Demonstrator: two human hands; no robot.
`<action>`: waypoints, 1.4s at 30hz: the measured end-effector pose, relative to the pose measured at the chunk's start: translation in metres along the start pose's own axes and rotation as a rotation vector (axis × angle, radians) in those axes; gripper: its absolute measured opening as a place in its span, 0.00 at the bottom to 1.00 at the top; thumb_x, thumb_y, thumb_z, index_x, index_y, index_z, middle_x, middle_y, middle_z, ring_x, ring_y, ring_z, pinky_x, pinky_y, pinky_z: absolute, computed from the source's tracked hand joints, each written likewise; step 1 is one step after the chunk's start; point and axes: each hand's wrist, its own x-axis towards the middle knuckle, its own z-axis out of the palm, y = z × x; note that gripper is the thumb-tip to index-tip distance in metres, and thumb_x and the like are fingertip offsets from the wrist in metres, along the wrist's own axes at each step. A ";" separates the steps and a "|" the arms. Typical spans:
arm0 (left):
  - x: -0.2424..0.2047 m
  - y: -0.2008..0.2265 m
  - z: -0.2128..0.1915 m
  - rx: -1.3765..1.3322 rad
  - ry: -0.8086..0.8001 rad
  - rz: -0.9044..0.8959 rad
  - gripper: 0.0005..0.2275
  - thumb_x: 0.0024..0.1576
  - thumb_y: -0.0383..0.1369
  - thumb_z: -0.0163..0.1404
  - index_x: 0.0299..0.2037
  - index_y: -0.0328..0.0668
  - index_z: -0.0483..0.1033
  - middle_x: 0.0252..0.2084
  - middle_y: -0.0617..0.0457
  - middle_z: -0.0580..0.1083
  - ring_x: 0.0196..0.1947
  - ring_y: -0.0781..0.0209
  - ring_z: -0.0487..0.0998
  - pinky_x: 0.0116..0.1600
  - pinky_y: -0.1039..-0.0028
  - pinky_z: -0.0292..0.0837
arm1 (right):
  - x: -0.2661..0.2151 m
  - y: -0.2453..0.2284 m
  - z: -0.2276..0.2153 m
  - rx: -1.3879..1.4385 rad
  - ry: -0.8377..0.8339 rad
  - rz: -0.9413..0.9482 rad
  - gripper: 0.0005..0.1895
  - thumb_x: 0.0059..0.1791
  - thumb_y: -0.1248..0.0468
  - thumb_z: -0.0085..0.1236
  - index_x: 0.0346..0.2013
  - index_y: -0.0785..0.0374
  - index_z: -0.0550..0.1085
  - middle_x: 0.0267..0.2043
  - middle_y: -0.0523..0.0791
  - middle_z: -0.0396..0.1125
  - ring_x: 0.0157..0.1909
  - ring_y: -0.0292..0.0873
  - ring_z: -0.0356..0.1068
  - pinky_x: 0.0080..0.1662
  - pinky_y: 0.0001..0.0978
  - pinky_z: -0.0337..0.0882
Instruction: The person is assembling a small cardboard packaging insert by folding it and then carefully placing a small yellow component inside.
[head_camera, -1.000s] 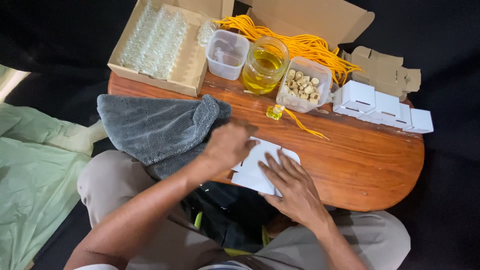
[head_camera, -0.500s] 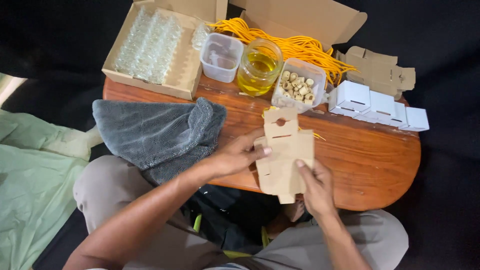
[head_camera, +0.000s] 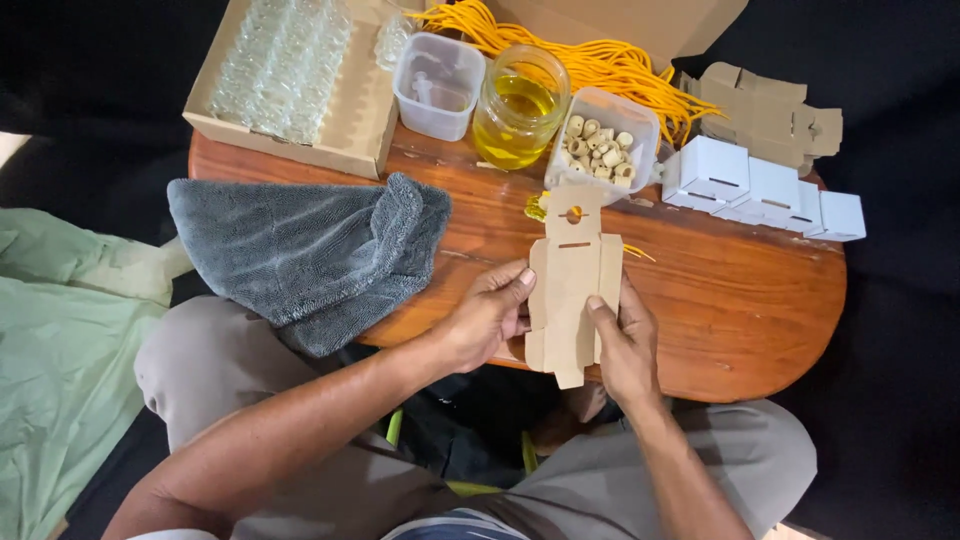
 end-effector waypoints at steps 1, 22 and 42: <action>0.001 -0.002 0.000 0.007 0.021 0.004 0.15 0.67 0.35 0.44 0.62 0.44 0.71 0.47 0.50 0.77 0.45 0.57 0.83 0.50 0.62 0.81 | 0.000 -0.004 -0.001 -0.030 -0.065 -0.026 0.30 0.54 0.68 0.51 0.71 0.69 0.60 0.69 0.55 0.61 0.65 0.43 0.58 0.65 0.48 0.64; -0.011 0.034 0.011 0.619 -0.004 0.313 0.29 0.63 0.24 0.47 0.75 0.41 0.50 0.52 0.39 0.70 0.44 0.55 0.74 0.48 0.60 0.81 | 0.009 -0.006 -0.011 0.183 -0.064 -0.141 0.26 0.49 0.69 0.62 0.62 0.68 0.72 0.55 0.54 0.73 0.53 0.41 0.72 0.54 0.38 0.76; -0.008 0.007 0.003 0.659 0.021 0.253 0.14 0.60 0.24 0.53 0.57 0.39 0.73 0.38 0.46 0.76 0.33 0.60 0.75 0.36 0.70 0.77 | 0.013 0.033 -0.025 0.044 -0.014 -0.243 0.19 0.50 0.71 0.62 0.54 0.66 0.69 0.36 0.46 0.74 0.37 0.33 0.71 0.45 0.28 0.73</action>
